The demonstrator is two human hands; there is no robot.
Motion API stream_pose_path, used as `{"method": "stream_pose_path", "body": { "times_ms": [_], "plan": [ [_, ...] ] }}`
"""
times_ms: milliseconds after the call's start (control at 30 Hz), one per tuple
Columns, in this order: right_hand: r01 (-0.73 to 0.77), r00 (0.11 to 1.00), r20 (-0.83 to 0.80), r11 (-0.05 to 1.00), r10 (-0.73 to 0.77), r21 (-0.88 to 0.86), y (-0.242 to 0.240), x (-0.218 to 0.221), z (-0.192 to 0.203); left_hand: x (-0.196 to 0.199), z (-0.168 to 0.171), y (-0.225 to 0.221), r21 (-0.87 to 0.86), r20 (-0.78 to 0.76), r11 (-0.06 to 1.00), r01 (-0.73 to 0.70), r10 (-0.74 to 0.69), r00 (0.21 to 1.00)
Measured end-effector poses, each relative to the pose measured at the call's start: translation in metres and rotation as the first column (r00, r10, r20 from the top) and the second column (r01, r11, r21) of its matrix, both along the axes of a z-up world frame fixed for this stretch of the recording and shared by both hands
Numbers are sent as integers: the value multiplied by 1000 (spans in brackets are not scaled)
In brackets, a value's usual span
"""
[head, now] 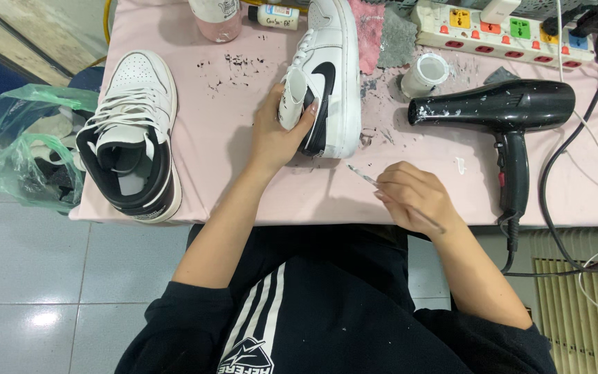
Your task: The person applies white paint to the midsole of a black and white sneaker using a small brush, dries the paint with a handheld hair dryer, and continues painting the midsole.
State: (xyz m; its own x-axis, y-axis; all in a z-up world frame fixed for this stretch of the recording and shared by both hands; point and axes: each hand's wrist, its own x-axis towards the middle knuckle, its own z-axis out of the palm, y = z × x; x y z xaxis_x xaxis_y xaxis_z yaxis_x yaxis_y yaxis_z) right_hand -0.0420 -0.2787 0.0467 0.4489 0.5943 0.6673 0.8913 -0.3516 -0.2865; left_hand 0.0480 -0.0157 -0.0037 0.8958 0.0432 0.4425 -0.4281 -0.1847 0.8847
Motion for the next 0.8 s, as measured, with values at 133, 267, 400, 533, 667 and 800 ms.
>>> {"method": "stream_pose_path", "body": {
  "times_ms": [133,267,400,533,667,800],
  "plan": [
    [-13,991,132,998,5,61,-1,2,2,0,2,0,19,-17,1000,-8,8,1000],
    [-61,984,167,998,57,21,-1,0,2,-1,3,0,26,-32,999,-23,23,999],
    [-17,987,159,992,36,-122,1,-1,1,-1,3,0,-15,-54,1000,7,-8,999],
    [-29,972,235,999,24,16,-2,2,7,-1,4,-1,-28,-41,1000,12,-13,999],
    [-45,979,197,997,58,-68,0,1,4,0,3,-1,-29,-69,1000,10,-12,998],
    [-60,983,171,997,69,-56,4,7,-1,-1,1,0,-35,-17,999,24,-25,1000]
  ]
}}
